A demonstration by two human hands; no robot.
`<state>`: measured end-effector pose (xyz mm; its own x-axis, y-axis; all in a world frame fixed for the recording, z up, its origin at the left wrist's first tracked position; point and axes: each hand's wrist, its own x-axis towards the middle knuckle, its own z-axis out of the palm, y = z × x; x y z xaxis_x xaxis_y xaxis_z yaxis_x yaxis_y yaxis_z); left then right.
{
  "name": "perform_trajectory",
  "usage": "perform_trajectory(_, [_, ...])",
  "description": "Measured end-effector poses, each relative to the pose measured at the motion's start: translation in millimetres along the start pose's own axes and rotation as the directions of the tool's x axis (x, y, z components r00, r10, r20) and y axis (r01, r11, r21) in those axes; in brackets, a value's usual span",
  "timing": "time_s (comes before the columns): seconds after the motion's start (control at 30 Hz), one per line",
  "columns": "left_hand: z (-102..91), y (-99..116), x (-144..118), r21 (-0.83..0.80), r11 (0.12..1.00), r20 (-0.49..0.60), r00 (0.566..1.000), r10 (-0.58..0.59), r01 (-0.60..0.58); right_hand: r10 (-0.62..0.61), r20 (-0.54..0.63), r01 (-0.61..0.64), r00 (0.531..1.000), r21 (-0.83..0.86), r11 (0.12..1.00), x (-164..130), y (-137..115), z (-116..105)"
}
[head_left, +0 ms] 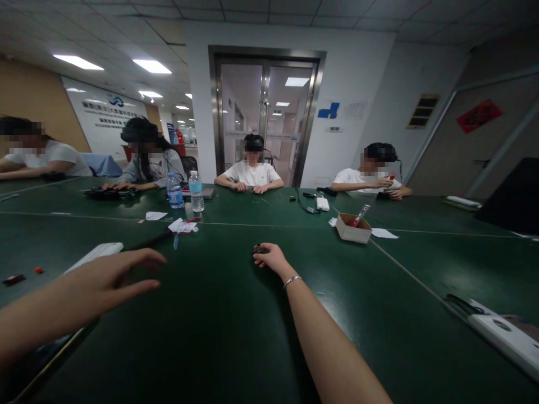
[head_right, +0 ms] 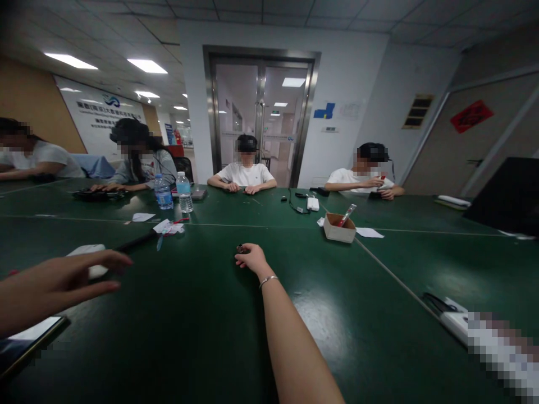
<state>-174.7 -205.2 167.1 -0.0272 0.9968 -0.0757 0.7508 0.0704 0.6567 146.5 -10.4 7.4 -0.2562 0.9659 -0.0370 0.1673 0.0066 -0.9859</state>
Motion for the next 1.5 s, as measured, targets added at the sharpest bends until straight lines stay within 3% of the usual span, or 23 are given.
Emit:
perform_trajectory(0.07, [25.3,33.6,34.1,0.185,0.945,0.169,0.956,0.241,-0.271,0.01,-0.007,-0.01,1.0,-0.017,1.0,-1.4,0.0,1.0])
perform_trajectory(0.13, [59.5,61.9,65.9,0.262,0.867,0.269,0.894,0.357,-0.425,-0.009,-0.021,0.008,1.0,-0.019,1.0,-3.4,-0.2,3.1])
perform_trajectory(0.23, [114.6,85.8,105.7,0.33,0.779,0.194,0.846,0.496,-0.533,-0.082,-0.04,0.082,0.996,0.016,0.996,-6.5,-0.9,6.9])
perform_trajectory(0.33, [159.4,91.2,134.6,0.318,0.775,0.034,0.824,0.566,-0.546,-0.132,-0.056,0.134,0.99,0.05,0.99,-8.7,-2.5,9.4])
perform_trajectory(0.5, [199.8,82.4,160.4,0.158,0.821,-0.049,0.826,0.562,-0.549,-0.073,-0.123,0.074,0.99,0.005,0.997,-10.4,-5.5,10.9])
perform_trajectory(0.67, [215.9,63.5,167.5,-0.036,0.836,-0.242,0.817,0.524,-0.547,-0.151,-0.123,0.146,0.981,-0.044,0.988,-9.5,-2.5,13.4])
perform_trajectory(0.8, [221.7,48.2,171.3,-0.131,0.819,-0.322,0.805,0.498,-0.559,-0.113,-0.118,0.113,0.987,-0.009,0.994,-7.9,1.2,11.1])
perform_trajectory(1.07, [226.2,32.3,176.5,-0.511,0.751,-0.277,0.907,0.317,-0.418,-0.057,-0.006,0.057,0.998,0.198,0.979,-15.2,-4.0,1.3])
perform_trajectory(1.3, [225.6,28.9,179.9,-0.488,0.781,-0.269,0.918,0.291,-0.39,-0.148,-0.046,0.154,0.988,0.197,0.968,-16.1,1.0,-2.4])
perform_trajectory(1.5, [227.5,25.5,184.8,-0.567,0.741,-0.237,0.933,0.271,-0.36,-0.183,-0.035,0.186,0.983,0.247,0.951,-17.8,2.5,-5.5])
